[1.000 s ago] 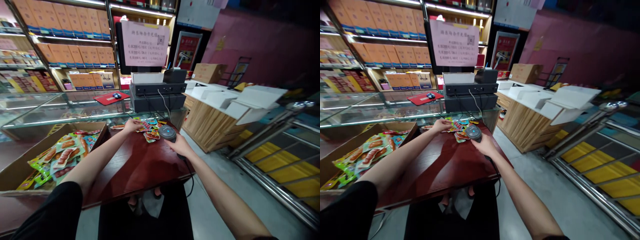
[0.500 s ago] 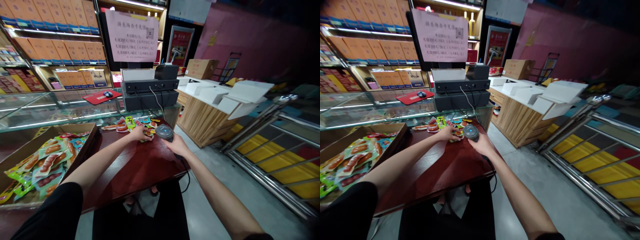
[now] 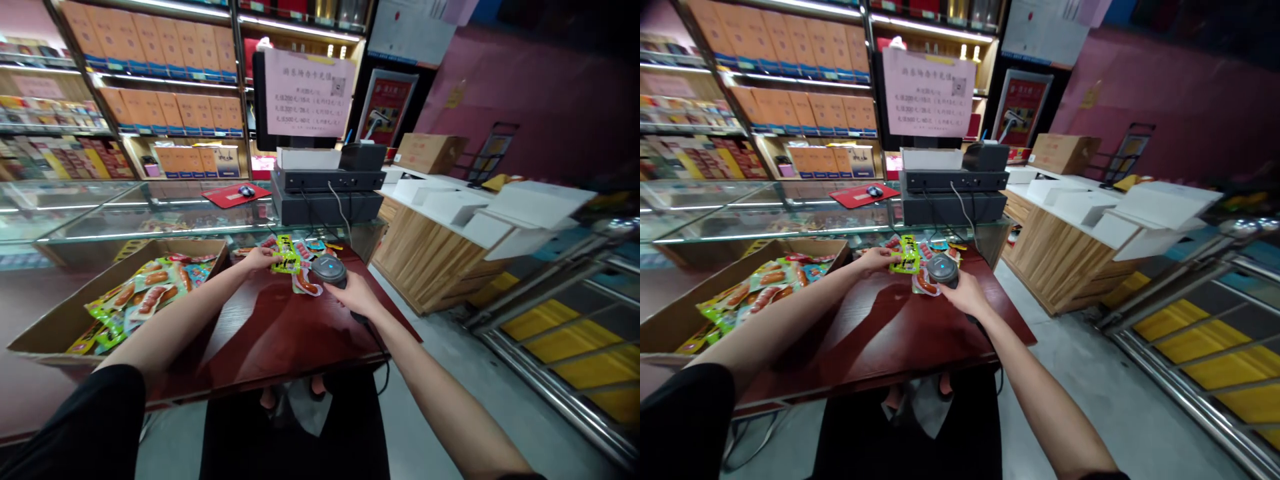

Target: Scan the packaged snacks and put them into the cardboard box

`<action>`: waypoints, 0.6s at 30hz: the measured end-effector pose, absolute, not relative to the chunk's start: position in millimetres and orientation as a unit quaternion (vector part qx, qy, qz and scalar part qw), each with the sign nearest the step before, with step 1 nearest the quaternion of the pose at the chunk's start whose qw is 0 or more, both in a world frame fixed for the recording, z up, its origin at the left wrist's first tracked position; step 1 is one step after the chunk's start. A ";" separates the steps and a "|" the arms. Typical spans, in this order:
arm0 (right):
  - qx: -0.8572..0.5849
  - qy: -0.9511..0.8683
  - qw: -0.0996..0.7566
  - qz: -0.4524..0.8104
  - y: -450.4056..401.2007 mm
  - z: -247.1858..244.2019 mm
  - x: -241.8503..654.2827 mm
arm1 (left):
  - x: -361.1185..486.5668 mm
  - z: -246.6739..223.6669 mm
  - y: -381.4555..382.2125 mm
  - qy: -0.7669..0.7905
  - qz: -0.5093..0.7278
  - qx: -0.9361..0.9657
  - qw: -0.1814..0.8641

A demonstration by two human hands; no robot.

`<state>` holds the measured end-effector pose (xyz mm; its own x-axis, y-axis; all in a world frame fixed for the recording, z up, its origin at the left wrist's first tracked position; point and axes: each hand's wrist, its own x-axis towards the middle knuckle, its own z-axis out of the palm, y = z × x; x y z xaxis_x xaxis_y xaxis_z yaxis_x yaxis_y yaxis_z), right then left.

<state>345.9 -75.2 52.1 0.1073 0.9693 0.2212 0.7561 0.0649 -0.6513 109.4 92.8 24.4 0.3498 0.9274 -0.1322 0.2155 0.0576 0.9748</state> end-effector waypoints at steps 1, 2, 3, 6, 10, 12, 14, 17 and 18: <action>-0.658 -0.657 0.331 0.162 -71.1 53.3 337.3 | 97.7 28.6 91.9 0.474 0.332 0.579 0.574; -0.649 -0.665 0.332 0.163 -66.8 54.2 328.4 | 86.4 33.0 90.6 0.477 0.343 0.554 0.590; -0.636 -0.676 0.334 0.166 -62.6 54.7 319.2 | 75.5 37.3 89.3 0.478 0.354 0.535 0.600; -0.600 -0.703 0.335 0.184 -51.9 54.2 291.9 | 46.3 46.1 84.6 0.478 0.383 0.496 0.615; -0.577 -0.723 0.319 0.205 -46.0 54.6 262.5 | 21.8 48.4 77.7 0.476 0.411 0.465 0.623; -0.566 -0.732 0.316 0.210 -46.1 57.1 252.5 | 17.5 50.0 74.8 0.468 0.414 0.470 0.624; -0.561 -0.735 0.315 0.213 -47.2 60.3 246.0 | 16.7 53.1 72.7 0.452 0.412 0.480 0.628; -0.563 -0.730 0.320 0.218 -48.8 63.5 242.1 | 17.5 57.8 71.9 0.438 0.405 0.486 0.639; -0.564 -0.728 0.321 0.220 -49.0 63.9 242.0 | 17.6 58.5 72.1 0.439 0.405 0.485 0.639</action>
